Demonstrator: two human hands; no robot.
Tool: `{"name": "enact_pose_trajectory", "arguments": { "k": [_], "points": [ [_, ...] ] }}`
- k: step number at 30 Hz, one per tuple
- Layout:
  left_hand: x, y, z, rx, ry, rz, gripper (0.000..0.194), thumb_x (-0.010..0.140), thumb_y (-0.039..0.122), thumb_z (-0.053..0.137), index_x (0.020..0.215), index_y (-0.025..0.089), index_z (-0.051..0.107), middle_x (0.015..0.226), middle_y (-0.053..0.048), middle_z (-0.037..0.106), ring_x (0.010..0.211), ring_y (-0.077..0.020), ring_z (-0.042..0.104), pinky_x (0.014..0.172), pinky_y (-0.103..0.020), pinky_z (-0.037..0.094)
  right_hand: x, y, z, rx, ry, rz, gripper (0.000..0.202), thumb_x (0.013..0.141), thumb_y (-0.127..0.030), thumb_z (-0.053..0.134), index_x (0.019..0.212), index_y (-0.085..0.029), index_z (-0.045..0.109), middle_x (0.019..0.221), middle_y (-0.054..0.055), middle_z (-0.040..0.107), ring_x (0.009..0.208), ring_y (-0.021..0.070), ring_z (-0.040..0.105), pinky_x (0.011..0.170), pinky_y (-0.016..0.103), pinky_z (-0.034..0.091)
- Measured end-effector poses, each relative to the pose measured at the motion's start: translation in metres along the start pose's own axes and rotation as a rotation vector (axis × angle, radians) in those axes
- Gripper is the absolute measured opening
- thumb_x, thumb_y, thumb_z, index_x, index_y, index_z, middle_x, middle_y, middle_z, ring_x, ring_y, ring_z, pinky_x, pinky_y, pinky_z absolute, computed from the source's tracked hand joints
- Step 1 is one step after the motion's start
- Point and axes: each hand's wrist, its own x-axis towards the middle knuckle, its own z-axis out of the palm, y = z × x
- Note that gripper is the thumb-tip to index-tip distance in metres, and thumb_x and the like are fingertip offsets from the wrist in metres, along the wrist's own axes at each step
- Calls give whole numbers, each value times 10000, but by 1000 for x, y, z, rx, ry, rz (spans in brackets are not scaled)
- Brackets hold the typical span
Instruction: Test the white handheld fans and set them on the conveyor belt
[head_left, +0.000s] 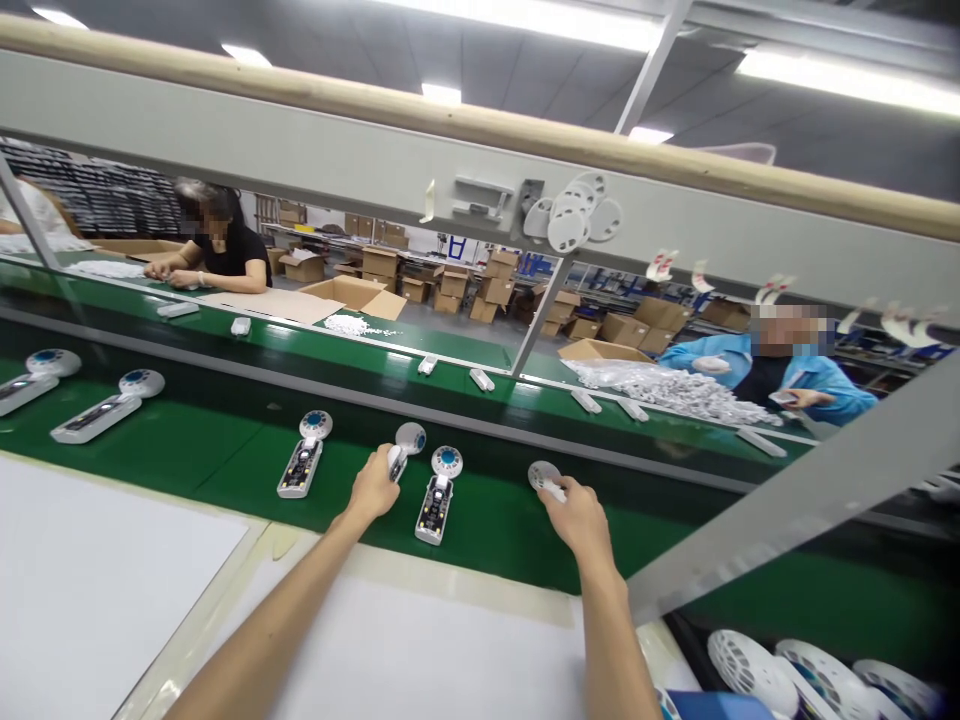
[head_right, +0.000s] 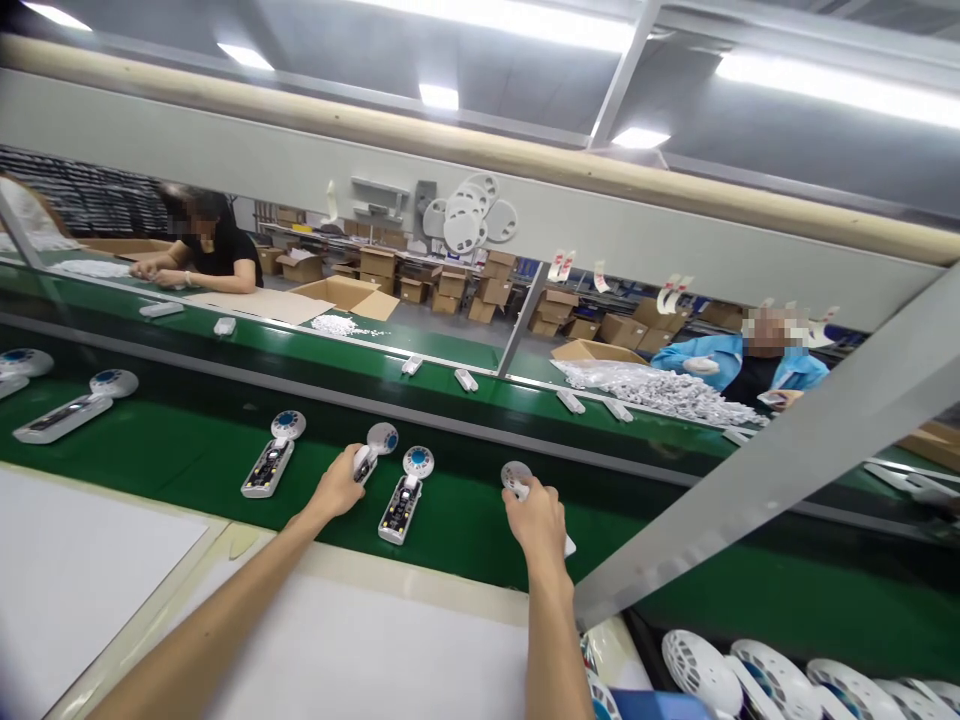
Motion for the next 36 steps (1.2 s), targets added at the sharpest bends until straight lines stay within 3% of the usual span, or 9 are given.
{"name": "enact_pose_trajectory", "arguments": {
  "k": [4,8,12,15,18,25,31,34,36],
  "points": [
    [-7,27,-12,-359,-36,-88,466,902,177,634,1333,151,459,1165,-93,588,928,-178,634,785,-340,579,-5,-3,-5,-35,44,78,538,928,-397,490,1421,-183,495,1390,195,451,1255,383,494,976,446,450],
    [-26,61,-31,-638,-76,-113,592,809,92,672,1326,155,390,1011,-61,623,688,-128,632,618,-266,567,-7,-3,-7,-75,82,135,611,943,-419,467,1496,-176,375,1500,198,321,1375,386,356,1057,484,389],
    [-45,84,-49,-810,-100,-98,469,797,132,649,1222,149,450,833,-50,637,555,-136,605,519,-255,522,-4,4,-7,-115,55,207,686,954,-433,448,1553,-154,263,1602,210,163,1478,402,148,1130,573,255],
    [-55,92,-55,-882,-103,-79,455,786,168,654,1206,174,480,810,-51,649,532,-149,607,498,-256,506,1,11,-4,-109,-58,251,677,958,-433,461,1546,-146,289,1533,228,344,1417,421,315,1089,606,301],
    [-60,96,-56,-915,-112,-66,516,760,168,675,1236,199,478,774,-41,653,522,-156,603,507,-271,511,4,14,-1,-82,-170,234,616,941,-445,531,1475,-160,416,1363,181,558,1229,350,560,1017,548,420],
    [-61,97,-55,-946,-121,-70,512,754,164,660,1227,186,466,711,-45,649,514,-168,597,491,-267,493,-1,10,-8,-69,37,150,666,958,-424,391,1563,-181,253,1594,169,267,1414,407,327,1080,546,366],
    [-60,95,-57,-958,-111,-63,544,755,182,664,1259,210,461,754,-58,674,508,-172,597,483,-269,486,0,13,-4,-74,-22,192,747,937,-421,439,1583,-135,193,1632,205,152,1457,448,234,1057,634,343],
    [-65,99,-58,-972,-109,-60,541,766,171,640,1275,213,461,801,-72,685,553,-175,622,501,-264,502,-1,3,10,-72,-158,105,640,949,-415,489,1504,-115,376,1544,234,356,1380,419,394,1027,581,399],
    [-68,103,-59,-985,-107,-59,540,775,158,610,1290,210,457,835,-85,692,589,-181,641,520,-269,519,-5,-9,21,-58,-266,4,483,964,-422,519,1344,-126,542,1342,187,579,1201,319,579,970,488,465]
  ]
}}
